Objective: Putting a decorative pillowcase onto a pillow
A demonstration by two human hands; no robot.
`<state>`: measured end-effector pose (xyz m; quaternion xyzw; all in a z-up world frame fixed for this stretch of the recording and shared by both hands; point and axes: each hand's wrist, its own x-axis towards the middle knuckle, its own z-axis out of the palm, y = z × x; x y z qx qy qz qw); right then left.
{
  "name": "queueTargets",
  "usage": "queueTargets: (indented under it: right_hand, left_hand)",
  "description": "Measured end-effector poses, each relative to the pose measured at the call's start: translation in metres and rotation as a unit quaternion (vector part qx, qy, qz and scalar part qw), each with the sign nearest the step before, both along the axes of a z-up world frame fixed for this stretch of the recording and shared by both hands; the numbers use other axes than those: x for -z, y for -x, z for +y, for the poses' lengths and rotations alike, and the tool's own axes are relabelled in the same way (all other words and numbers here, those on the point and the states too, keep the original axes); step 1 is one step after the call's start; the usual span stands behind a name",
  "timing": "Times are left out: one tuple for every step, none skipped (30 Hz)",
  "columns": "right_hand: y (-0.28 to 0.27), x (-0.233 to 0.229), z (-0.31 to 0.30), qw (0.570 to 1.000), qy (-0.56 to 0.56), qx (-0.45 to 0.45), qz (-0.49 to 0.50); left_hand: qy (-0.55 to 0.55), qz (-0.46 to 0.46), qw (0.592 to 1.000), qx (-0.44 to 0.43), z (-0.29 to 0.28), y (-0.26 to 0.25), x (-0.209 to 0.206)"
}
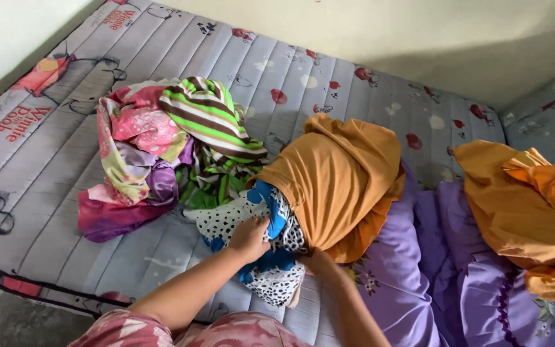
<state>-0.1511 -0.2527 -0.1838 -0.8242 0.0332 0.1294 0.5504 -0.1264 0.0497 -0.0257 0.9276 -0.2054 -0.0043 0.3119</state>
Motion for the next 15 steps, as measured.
queueTargets:
  right_hand:
    - [-0.007, -0.033, 0.000, 0.986, 0.121, -0.066, 0.098]
    - [-0.014, -0.067, 0.001, 0.943, 0.238, -0.134, 0.192]
    - [-0.019, -0.106, 0.013, 0.942, 0.238, -0.136, 0.192]
    - [-0.026, -0.146, 0.025, 0.936, 0.291, -0.103, 0.171]
    - [-0.033, -0.186, 0.038, 0.925, 0.342, -0.070, 0.149]
    - [-0.040, -0.215, 0.060, 0.925, 0.343, -0.071, 0.147]
    - [-0.046, -0.244, 0.082, 0.936, 0.346, -0.017, 0.056]
    - [-0.049, -0.271, 0.104, 0.938, 0.345, 0.035, -0.032]
    - [-0.059, -0.259, 0.112, 0.937, 0.346, 0.032, -0.031]
    - [-0.069, -0.248, 0.118, 0.924, 0.340, 0.004, -0.174]
    - [-0.079, -0.236, 0.125, 0.891, 0.327, -0.025, -0.313]
    - [-0.084, -0.232, 0.130, 0.891, 0.327, -0.025, -0.313]
    - [-0.089, -0.227, 0.135, 0.864, 0.360, -0.009, -0.352]
    - [-0.090, -0.221, 0.139, 0.836, 0.391, 0.007, -0.385]
    - [-0.093, -0.213, 0.140, 0.837, 0.391, 0.007, -0.383]
  left_hand:
    - [-0.037, 0.002, 0.999, 0.010, 0.001, 0.001, 0.001]
    - [-0.073, 0.005, 0.997, 0.017, 0.003, 0.003, 0.002]
    - [-0.074, 0.005, 0.997, 0.015, 0.000, 0.005, 0.005]
    - [-0.099, -0.019, 0.995, 0.005, -0.003, 0.005, 0.008]
    - [-0.124, -0.043, 0.991, -0.005, -0.006, 0.005, 0.011]
    - [-0.123, -0.044, 0.991, -0.008, -0.007, 0.004, 0.008]
    - [-0.118, -0.066, 0.991, -0.004, -0.008, 0.003, 0.006]
    - [-0.112, -0.083, 0.990, 0.000, -0.010, 0.008, 0.005]
    - [-0.111, -0.081, 0.991, -0.002, -0.009, 0.011, 0.007]
    - [-0.111, -0.095, 0.989, 0.022, -0.009, 0.013, 0.010]
    - [-0.110, -0.108, 0.987, 0.046, -0.009, 0.015, 0.012]
    - [-0.110, -0.109, 0.987, 0.046, -0.006, 0.011, 0.004]
    - [-0.130, -0.090, 0.985, 0.062, -0.003, 0.006, -0.004]
    - [-0.150, -0.068, 0.983, 0.080, -0.001, 0.007, -0.011]
    - [-0.151, -0.066, 0.983, 0.081, 0.001, 0.005, -0.019]
